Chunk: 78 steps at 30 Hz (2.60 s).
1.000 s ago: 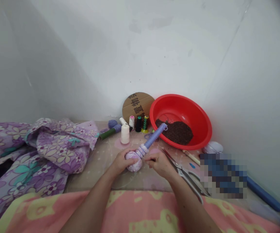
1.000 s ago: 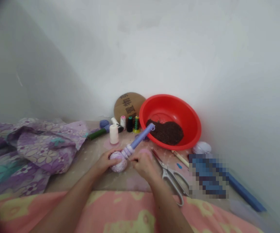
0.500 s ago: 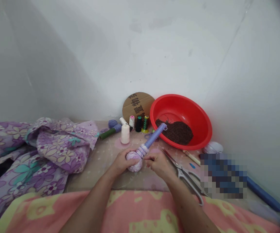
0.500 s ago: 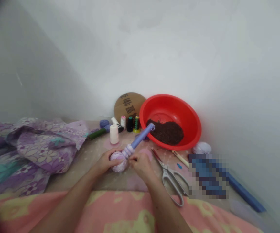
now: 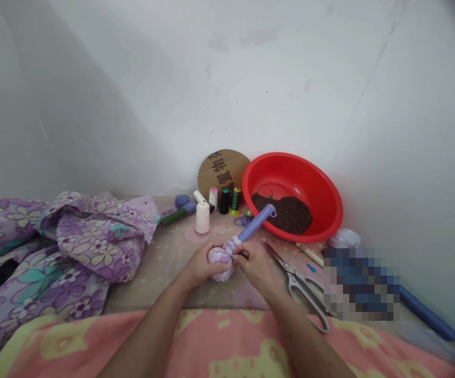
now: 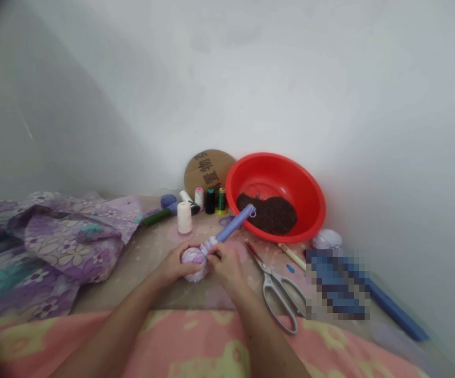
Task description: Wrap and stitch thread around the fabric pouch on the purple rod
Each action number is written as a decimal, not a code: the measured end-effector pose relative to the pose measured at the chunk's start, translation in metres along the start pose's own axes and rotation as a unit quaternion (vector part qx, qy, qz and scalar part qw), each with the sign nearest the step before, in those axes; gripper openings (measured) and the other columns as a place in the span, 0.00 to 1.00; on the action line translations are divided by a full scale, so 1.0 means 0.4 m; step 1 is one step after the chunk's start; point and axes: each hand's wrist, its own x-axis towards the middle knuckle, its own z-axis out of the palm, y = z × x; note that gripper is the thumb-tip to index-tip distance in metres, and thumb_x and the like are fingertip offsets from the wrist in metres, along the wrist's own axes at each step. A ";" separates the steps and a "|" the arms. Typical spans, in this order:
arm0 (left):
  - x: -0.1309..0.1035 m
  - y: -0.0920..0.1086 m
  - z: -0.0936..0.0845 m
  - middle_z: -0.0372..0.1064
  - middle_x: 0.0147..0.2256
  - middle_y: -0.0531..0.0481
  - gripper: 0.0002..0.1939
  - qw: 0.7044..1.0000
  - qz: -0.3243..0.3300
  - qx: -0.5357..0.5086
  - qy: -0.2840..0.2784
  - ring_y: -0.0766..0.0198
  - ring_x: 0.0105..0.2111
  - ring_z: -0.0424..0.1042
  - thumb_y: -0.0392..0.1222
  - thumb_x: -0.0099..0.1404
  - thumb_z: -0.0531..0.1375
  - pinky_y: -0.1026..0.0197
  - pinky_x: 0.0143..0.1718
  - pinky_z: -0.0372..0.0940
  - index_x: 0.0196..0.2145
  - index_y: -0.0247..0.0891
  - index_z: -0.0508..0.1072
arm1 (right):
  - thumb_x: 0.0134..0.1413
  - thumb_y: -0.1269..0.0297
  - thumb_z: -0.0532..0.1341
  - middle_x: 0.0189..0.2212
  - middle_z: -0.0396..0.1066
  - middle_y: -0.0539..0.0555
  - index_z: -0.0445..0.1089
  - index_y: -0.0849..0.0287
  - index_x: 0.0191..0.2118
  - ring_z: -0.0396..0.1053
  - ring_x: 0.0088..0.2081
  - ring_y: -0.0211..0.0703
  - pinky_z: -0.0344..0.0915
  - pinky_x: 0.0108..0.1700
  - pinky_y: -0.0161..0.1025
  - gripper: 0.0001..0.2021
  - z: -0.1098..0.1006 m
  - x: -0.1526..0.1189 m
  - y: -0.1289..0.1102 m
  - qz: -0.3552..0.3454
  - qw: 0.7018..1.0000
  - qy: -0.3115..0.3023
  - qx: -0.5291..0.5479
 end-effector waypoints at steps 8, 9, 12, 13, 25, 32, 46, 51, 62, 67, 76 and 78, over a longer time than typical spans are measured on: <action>-0.010 0.009 0.002 0.68 0.37 0.48 0.23 1.000 0.015 0.005 -0.023 0.62 0.35 0.67 0.40 0.47 0.61 0.63 0.35 0.62 0.42 0.34 0.66 | 0.51 0.66 0.55 0.25 0.71 0.53 0.70 0.58 0.27 0.66 0.30 0.40 0.54 0.32 0.33 0.08 -0.034 -0.007 0.010 -0.093 0.961 0.027 -0.258; -0.011 0.010 0.003 0.68 0.37 0.48 0.23 0.999 0.018 0.020 -0.019 0.62 0.35 0.67 0.40 0.46 0.62 0.63 0.35 0.62 0.42 0.34 0.66 | 0.51 0.65 0.54 0.26 0.71 0.53 0.70 0.58 0.28 0.66 0.31 0.40 0.54 0.33 0.34 0.08 -0.036 -0.008 0.010 -0.099 0.956 0.035 -0.272; -0.011 0.007 0.008 0.68 0.37 0.48 0.25 0.997 0.037 0.072 -0.003 0.60 0.35 0.67 0.42 0.43 0.64 0.62 0.36 0.62 0.41 0.34 0.67 | 0.52 0.66 0.55 0.27 0.71 0.52 0.70 0.57 0.29 0.66 0.33 0.39 0.54 0.35 0.33 0.07 -0.036 -0.013 -0.001 -0.129 0.954 0.029 -0.270; -0.011 0.005 0.009 0.68 0.37 0.48 0.26 0.996 0.042 0.085 0.002 0.60 0.36 0.67 0.43 0.42 0.65 0.62 0.37 0.62 0.41 0.35 0.67 | 0.52 0.67 0.55 0.28 0.71 0.52 0.70 0.57 0.30 0.66 0.33 0.39 0.54 0.36 0.33 0.07 -0.034 -0.014 -0.006 -0.138 0.953 0.025 -0.270; -0.015 0.009 0.020 0.68 0.36 0.50 0.29 0.993 0.040 0.112 -0.003 0.60 0.35 0.67 0.46 0.39 0.67 0.61 0.36 0.62 0.41 0.37 0.67 | 0.52 0.72 0.52 0.27 0.69 0.53 0.67 0.60 0.27 0.64 0.32 0.41 0.54 0.34 0.35 0.08 -0.007 -0.019 -0.027 -0.136 0.934 0.034 -0.330; -0.017 0.016 0.021 0.68 0.36 0.51 0.29 0.993 0.038 0.114 -0.005 0.59 0.36 0.67 0.45 0.38 0.67 0.60 0.39 0.62 0.40 0.38 0.67 | 0.52 0.69 0.54 0.27 0.69 0.52 0.67 0.59 0.28 0.65 0.31 0.40 0.54 0.33 0.34 0.07 -0.007 -0.016 -0.030 -0.118 0.946 0.049 -0.299; -0.014 0.006 0.016 0.68 0.35 0.50 0.31 0.997 0.009 0.071 -0.019 0.61 0.33 0.67 0.47 0.39 0.67 0.62 0.33 0.62 0.42 0.36 0.66 | 0.54 0.65 0.50 0.23 0.70 0.52 0.65 0.59 0.32 0.65 0.25 0.39 0.54 0.28 0.32 0.08 -0.041 0.000 0.011 -0.057 0.975 0.096 -0.192; -0.012 0.006 0.008 0.68 0.35 0.50 0.30 0.999 0.003 0.041 -0.021 0.61 0.34 0.67 0.46 0.39 0.67 0.62 0.34 0.62 0.42 0.35 0.66 | 0.47 0.65 0.54 0.24 0.68 0.50 0.65 0.58 0.33 0.63 0.25 0.38 0.55 0.26 0.31 0.06 -0.040 0.004 0.022 -0.045 0.990 0.101 -0.083; -0.004 0.000 -0.004 0.69 0.37 0.47 0.26 1.000 -0.003 0.004 -0.013 0.59 0.36 0.67 0.44 0.43 0.65 0.61 0.35 0.63 0.42 0.35 0.68 | 0.49 0.64 0.54 0.22 0.63 0.49 0.65 0.60 0.32 0.60 0.24 0.35 0.56 0.26 0.31 0.06 -0.064 0.010 0.010 -0.053 0.984 0.164 0.036; -0.002 0.004 -0.008 0.69 0.35 0.48 0.23 1.000 -0.014 -0.011 0.002 0.60 0.35 0.67 0.42 0.44 0.63 0.61 0.35 0.62 0.40 0.33 0.68 | 0.50 0.62 0.54 0.23 0.64 0.50 0.66 0.60 0.33 0.60 0.23 0.35 0.57 0.26 0.32 0.08 -0.080 0.012 0.014 -0.052 0.969 0.236 0.056; 0.003 -0.006 -0.012 0.68 0.34 0.49 0.23 0.998 -0.028 -0.062 -0.003 0.61 0.33 0.66 0.38 0.41 0.62 0.63 0.33 0.61 0.39 0.33 0.68 | 0.48 0.59 0.56 0.27 0.69 0.53 0.68 0.62 0.36 0.64 0.27 0.38 0.61 0.30 0.36 0.12 -0.112 0.019 0.027 -0.054 0.933 0.352 0.059; 0.003 -0.007 -0.011 0.68 0.34 0.49 0.24 0.997 -0.030 -0.072 -0.004 0.61 0.33 0.66 0.38 0.41 0.62 0.63 0.33 0.61 0.39 0.33 0.68 | 0.48 0.60 0.56 0.29 0.69 0.54 0.68 0.62 0.36 0.65 0.27 0.38 0.62 0.31 0.36 0.12 -0.115 0.018 0.025 -0.053 0.933 0.353 0.057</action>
